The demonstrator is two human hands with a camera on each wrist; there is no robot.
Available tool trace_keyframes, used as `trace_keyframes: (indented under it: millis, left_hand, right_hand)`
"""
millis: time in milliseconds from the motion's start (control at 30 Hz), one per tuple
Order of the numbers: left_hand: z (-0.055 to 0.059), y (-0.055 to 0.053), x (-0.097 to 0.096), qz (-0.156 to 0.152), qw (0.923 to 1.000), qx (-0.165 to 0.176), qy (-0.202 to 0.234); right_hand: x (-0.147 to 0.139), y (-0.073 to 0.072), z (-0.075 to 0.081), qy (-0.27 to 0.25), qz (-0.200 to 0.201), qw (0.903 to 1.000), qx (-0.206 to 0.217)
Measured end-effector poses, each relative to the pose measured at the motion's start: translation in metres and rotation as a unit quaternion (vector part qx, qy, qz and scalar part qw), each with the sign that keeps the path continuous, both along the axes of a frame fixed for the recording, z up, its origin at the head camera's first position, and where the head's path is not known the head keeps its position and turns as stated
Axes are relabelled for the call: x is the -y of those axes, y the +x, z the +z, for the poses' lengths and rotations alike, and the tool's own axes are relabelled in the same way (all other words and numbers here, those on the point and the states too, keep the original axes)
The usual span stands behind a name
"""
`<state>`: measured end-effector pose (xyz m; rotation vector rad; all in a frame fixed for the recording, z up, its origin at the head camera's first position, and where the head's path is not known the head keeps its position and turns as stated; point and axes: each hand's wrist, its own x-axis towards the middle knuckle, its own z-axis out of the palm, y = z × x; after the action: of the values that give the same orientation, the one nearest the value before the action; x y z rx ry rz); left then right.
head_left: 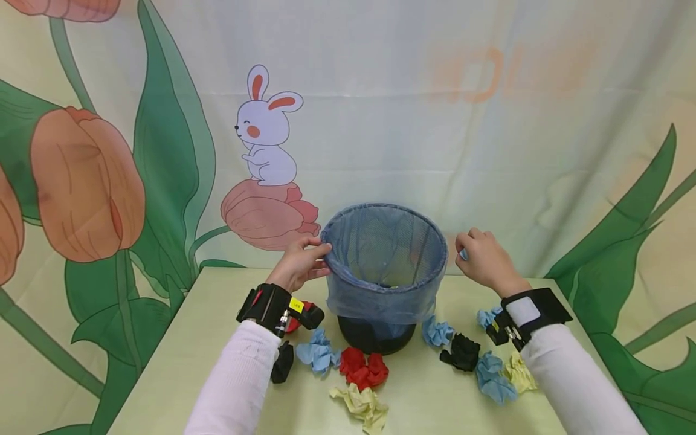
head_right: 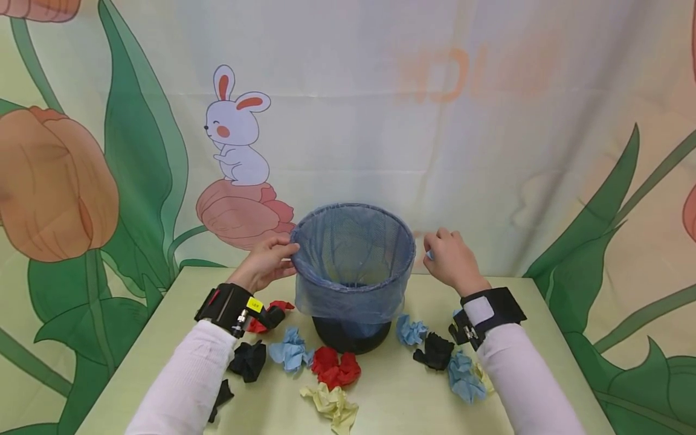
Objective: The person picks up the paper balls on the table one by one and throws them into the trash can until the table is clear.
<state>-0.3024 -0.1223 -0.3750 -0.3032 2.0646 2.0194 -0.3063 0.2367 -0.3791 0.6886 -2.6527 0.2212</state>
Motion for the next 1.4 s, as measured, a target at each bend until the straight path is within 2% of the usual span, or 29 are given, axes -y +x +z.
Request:
trace_keyframes:
  millis: [167,367,500,1100,1400]
  left_hand:
    - [0.001,-0.001,-0.001,0.001,1.0,0.0,0.003]
    - [0.001,-0.002,-0.001,0.002,1.0,-0.002,0.001]
    - [0.001,-0.002,-0.001,0.003,1.0,-0.004,0.002]
    - [-0.001,-0.001,-0.001,0.003,1.0,0.0,0.003]
    - [-0.001,-0.001,0.0,0.005,1.0,-0.002,-0.002]
  right_hand:
    - [0.003,-0.005,0.013,0.004,0.009,0.9999,-0.008]
    - [0.005,-0.008,0.027,0.011,-0.007,0.9999,0.008]
    - [0.008,-0.009,0.035,0.013,-0.003,0.9998,0.011]
    - [0.038,-0.014,0.06,0.036,0.014,0.9993,0.003]
    - [0.055,-0.01,0.075,0.042,0.024,0.9988,0.005]
